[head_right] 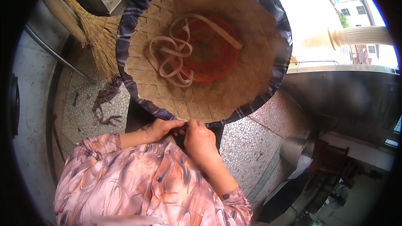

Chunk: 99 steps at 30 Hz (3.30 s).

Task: Sewing a fabric trim onto the edge of a straw hat using a needle and thread.

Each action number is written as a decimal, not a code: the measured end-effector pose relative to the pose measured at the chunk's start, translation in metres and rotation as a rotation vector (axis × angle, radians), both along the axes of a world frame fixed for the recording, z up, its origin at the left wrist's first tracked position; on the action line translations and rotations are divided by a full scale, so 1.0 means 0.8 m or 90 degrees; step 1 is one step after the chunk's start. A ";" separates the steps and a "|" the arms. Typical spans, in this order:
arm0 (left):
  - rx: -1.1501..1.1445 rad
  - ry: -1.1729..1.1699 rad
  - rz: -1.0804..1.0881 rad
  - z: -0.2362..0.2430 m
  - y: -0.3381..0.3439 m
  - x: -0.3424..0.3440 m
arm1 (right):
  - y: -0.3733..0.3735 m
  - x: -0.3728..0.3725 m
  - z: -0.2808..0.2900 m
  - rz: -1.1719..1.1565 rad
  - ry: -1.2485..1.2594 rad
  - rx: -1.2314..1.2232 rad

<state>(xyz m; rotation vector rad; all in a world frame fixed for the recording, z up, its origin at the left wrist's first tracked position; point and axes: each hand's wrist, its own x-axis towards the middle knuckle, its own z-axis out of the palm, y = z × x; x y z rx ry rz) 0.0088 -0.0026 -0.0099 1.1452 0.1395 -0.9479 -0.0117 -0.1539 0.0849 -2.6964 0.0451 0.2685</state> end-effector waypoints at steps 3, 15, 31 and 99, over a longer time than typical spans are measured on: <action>0.004 -0.046 -0.004 -0.006 0.003 -0.003 | -0.007 0.022 0.013 0.053 0.021 -0.001; 0.068 -0.071 -0.071 0.024 -0.004 0.006 | 0.003 0.079 0.023 0.217 0.234 -0.185; 0.000 -0.003 -0.031 0.020 -0.013 0.002 | -0.031 0.093 -0.003 0.090 0.071 0.137; -0.004 -0.022 0.037 0.021 0.005 0.002 | -0.014 -0.013 -0.004 -0.060 -0.053 0.178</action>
